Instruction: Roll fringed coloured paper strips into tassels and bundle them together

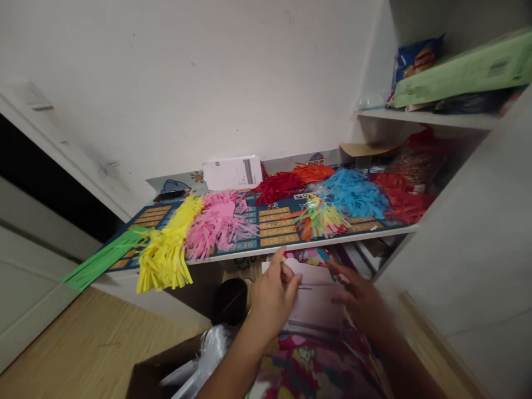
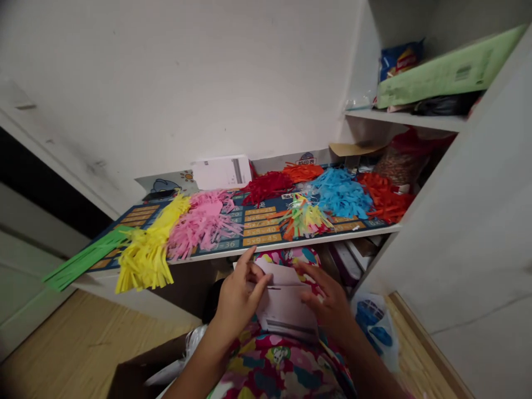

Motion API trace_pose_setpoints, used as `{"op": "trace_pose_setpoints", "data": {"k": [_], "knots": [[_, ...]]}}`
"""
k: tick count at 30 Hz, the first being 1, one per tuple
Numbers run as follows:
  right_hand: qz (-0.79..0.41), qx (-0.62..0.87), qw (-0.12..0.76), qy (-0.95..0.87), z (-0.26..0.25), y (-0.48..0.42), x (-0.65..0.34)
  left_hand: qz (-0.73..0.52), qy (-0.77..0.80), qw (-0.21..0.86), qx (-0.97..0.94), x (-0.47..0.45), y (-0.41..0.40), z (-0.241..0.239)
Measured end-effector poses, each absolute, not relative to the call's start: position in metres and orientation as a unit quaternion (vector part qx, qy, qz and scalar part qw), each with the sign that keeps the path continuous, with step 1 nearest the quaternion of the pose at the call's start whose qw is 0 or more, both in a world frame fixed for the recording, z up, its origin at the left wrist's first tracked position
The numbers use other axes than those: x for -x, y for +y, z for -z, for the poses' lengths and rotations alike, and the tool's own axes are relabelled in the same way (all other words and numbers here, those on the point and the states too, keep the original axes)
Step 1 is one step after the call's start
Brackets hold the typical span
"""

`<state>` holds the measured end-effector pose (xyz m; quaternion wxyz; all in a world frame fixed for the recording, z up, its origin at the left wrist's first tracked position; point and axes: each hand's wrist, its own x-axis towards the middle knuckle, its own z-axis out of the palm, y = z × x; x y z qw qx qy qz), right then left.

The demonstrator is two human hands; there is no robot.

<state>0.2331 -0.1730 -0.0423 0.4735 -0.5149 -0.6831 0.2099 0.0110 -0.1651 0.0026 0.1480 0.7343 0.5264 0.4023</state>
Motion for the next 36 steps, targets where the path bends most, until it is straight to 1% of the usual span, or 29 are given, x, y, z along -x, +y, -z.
{"op": "trace_pose_setpoints", "data": {"k": [2, 4, 6, 12, 15, 18, 22, 24, 26, 29, 33, 36], "knots": [[-0.246, 0.483, 0.457, -0.706, 0.026, -0.171, -0.208, -0.380, 0.541, 0.072, -0.747, -0.006, -0.169, -0.009], [-0.236, 0.483, 0.444, -0.717, 0.014, -0.169, -0.193, -0.368, 0.561, -0.017, -0.741, 0.001, -0.172, -0.017], [-0.214, 0.484, 0.445, -0.723, 0.009, -0.168, -0.187, -0.364, 0.563, -0.052, -0.740, 0.009, -0.173, -0.023], [-0.180, 0.481, 0.473, -0.716, 0.012, -0.174, -0.191, -0.355, 0.495, 0.015, -0.793, 0.016, -0.166, -0.029], [-0.170, 0.417, 0.486, -0.749, 0.013, -0.180, -0.197, -0.382, 0.466, 0.020, -0.798, 0.015, -0.166, -0.029], [-0.245, 0.340, 0.497, -0.760, 0.012, -0.181, -0.202, -0.407, 0.422, 0.036, -0.809, 0.016, -0.169, -0.027], [-0.417, 0.364, 0.451, -0.700, 0.010, -0.173, -0.199, -0.420, 0.386, 0.036, -0.820, 0.018, -0.176, -0.027], [-0.461, 0.378, 0.433, -0.676, 0.010, -0.168, -0.194, -0.419, 0.377, 0.028, -0.826, 0.018, -0.178, -0.028], [-0.474, 0.366, 0.439, -0.670, 0.010, -0.164, -0.188, -0.416, 0.368, 0.025, -0.831, 0.017, -0.179, -0.029], [-0.453, 0.331, 0.452, -0.693, 0.010, -0.161, -0.181, -0.424, 0.352, 0.023, -0.834, 0.016, -0.178, -0.029], [-0.358, 0.280, 0.492, -0.743, 0.007, -0.162, -0.176, -0.442, 0.333, 0.017, -0.833, 0.014, -0.176, -0.026], [-0.322, 0.325, 0.527, -0.716, 0.010, -0.161, -0.180, -0.453, 0.320, 0.004, -0.832, 0.015, -0.176, -0.023]]}}
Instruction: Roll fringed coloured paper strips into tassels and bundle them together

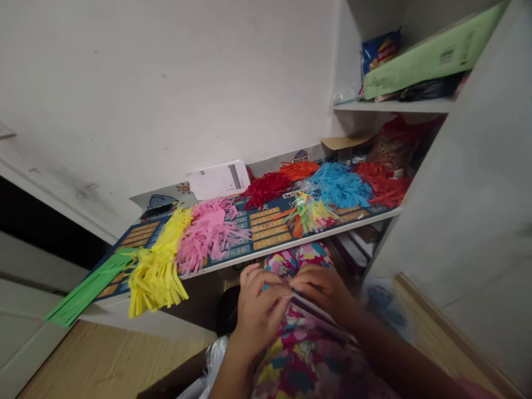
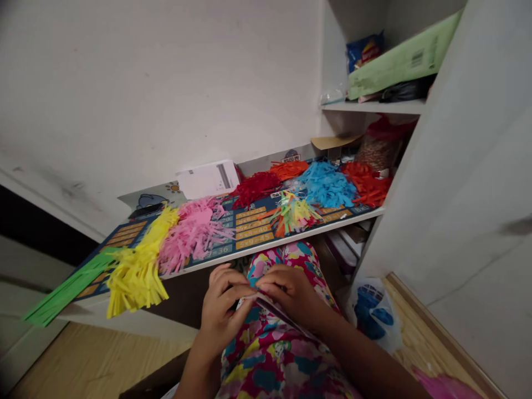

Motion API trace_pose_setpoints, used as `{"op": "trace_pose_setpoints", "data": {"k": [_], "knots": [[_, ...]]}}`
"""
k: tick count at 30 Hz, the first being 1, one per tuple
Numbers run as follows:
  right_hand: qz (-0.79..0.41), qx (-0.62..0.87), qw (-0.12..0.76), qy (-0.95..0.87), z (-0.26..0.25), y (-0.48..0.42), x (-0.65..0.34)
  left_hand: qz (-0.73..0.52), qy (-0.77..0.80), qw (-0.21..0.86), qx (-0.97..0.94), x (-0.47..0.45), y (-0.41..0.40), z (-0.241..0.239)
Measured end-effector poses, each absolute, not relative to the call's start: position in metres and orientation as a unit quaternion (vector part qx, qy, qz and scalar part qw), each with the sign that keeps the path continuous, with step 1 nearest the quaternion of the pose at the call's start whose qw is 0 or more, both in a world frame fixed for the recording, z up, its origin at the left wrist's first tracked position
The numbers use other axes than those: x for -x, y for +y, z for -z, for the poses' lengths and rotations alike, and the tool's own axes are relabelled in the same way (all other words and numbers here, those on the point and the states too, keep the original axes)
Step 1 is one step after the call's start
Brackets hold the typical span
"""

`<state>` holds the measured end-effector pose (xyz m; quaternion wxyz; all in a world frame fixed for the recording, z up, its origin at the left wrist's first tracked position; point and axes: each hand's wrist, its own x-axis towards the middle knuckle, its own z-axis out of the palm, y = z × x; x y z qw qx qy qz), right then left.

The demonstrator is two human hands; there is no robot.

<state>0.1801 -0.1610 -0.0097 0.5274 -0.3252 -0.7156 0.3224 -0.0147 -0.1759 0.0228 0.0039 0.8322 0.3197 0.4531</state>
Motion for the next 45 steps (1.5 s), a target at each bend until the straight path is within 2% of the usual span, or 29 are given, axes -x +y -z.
{"op": "trace_pose_setpoints", "data": {"k": [5, 7, 10, 12, 17, 21, 25, 28, 30, 33, 39, 42, 45], "knots": [[-0.285, 0.504, 0.636, -0.509, 0.035, -0.156, -0.201, -0.436, 0.359, -0.103, -0.819, 0.029, -0.177, -0.023], [-0.260, 0.516, 0.606, -0.547, 0.046, -0.160, -0.200, -0.421, 0.337, -0.099, -0.836, 0.036, -0.176, -0.025], [-0.278, 0.415, 0.514, -0.697, 0.053, -0.174, -0.183, -0.421, 0.335, -0.071, -0.840, 0.045, -0.175, -0.027], [-0.267, 0.347, 0.505, -0.744, 0.052, -0.181, -0.166, -0.426, 0.354, -0.004, -0.833, 0.051, -0.174, -0.026], [-0.238, 0.305, 0.564, -0.729, 0.058, -0.173, -0.124, -0.429, 0.466, 0.292, -0.716, 0.075, -0.174, -0.017], [-0.240, 0.315, 0.538, -0.745, 0.082, -0.160, -0.105, -0.488, 0.542, 0.408, -0.549, 0.091, -0.175, 0.002], [-0.190, 0.437, 0.545, -0.690, 0.112, -0.154, -0.098, -0.518, 0.554, 0.539, -0.365, 0.105, -0.186, 0.030], [-0.181, 0.361, 0.496, -0.769, 0.119, -0.159, -0.091, -0.480, 0.566, 0.601, -0.295, 0.113, -0.200, 0.042], [-0.180, 0.295, 0.475, -0.809, 0.113, -0.164, -0.084, -0.482, 0.574, 0.597, -0.285, 0.114, -0.207, 0.041], [-0.138, 0.274, 0.505, -0.807, 0.094, -0.165, -0.076, -0.496, 0.586, 0.537, -0.348, 0.112, -0.213, 0.025], [-0.077, 0.267, 0.542, -0.793, 0.055, -0.180, -0.086, -0.418, 0.561, 0.309, -0.644, 0.097, -0.225, -0.033], [-0.016, 0.345, 0.567, -0.748, 0.044, -0.193, -0.108, -0.353, 0.494, 0.313, -0.730, 0.091, -0.230, -0.061], [-0.012, 0.433, 0.498, -0.751, 0.040, -0.189, -0.130, -0.306, 0.467, 0.322, -0.765, 0.088, -0.221, -0.069]]}}
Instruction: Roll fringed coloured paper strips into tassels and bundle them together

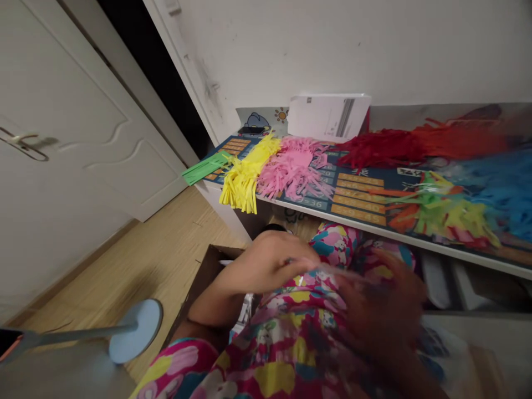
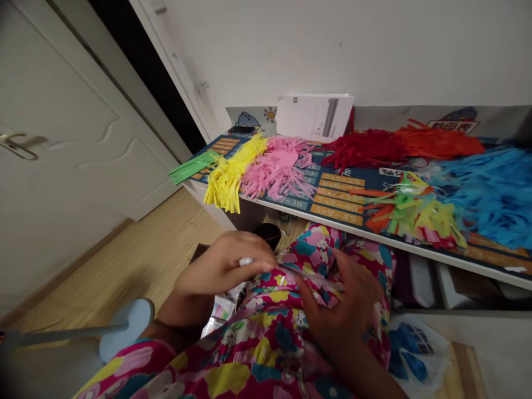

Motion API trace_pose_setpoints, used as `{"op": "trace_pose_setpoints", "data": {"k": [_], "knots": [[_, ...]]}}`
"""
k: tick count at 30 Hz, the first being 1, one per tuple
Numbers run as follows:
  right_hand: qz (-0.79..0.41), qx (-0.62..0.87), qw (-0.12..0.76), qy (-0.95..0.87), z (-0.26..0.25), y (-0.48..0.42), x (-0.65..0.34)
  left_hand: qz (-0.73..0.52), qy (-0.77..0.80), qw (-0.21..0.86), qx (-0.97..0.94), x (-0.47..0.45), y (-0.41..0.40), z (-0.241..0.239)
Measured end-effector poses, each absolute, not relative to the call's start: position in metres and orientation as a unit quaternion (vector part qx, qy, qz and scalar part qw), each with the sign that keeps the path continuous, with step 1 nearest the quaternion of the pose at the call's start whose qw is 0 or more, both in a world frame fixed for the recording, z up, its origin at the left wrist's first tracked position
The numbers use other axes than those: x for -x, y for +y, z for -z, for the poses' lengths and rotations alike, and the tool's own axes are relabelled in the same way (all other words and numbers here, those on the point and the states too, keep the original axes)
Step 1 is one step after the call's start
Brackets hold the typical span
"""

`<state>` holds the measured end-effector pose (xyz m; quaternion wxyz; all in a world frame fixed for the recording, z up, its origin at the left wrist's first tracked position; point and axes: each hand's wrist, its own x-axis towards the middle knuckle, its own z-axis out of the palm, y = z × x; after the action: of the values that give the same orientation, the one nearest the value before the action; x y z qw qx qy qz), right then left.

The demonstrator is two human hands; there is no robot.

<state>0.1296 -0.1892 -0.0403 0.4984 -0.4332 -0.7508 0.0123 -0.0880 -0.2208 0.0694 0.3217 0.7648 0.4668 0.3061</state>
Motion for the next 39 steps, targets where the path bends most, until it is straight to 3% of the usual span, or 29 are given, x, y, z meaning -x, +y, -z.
{"op": "trace_pose_setpoints", "data": {"k": [4, 7, 10, 15, 28, 33, 39], "knots": [[-0.071, 0.441, 0.425, -0.787, 0.051, -0.173, -0.141, -0.285, 0.514, 0.310, -0.747, 0.080, -0.191, -0.048], [-0.071, 0.471, 0.472, -0.742, 0.063, -0.169, -0.140, -0.269, 0.531, 0.310, -0.741, 0.073, -0.171, -0.030], [0.009, 0.478, 0.518, -0.709, 0.071, -0.171, -0.138, -0.266, 0.552, 0.288, -0.736, 0.068, -0.161, -0.023], [0.054, 0.392, 0.531, -0.749, 0.078, -0.169, -0.130, -0.279, 0.544, 0.309, -0.729, 0.060, -0.156, -0.025], [0.063, 0.352, 0.549, -0.756, 0.067, -0.166, -0.125, -0.249, 0.525, 0.334, -0.742, 0.051, -0.152, -0.037], [0.094, 0.280, 0.515, -0.805, 0.055, -0.151, -0.136, -0.247, 0.510, 0.350, -0.746, 0.048, -0.149, -0.041], [0.049, 0.246, 0.509, -0.823, 0.045, -0.148, -0.152, -0.227, 0.504, 0.294, -0.779, 0.042, -0.139, -0.049]]}}
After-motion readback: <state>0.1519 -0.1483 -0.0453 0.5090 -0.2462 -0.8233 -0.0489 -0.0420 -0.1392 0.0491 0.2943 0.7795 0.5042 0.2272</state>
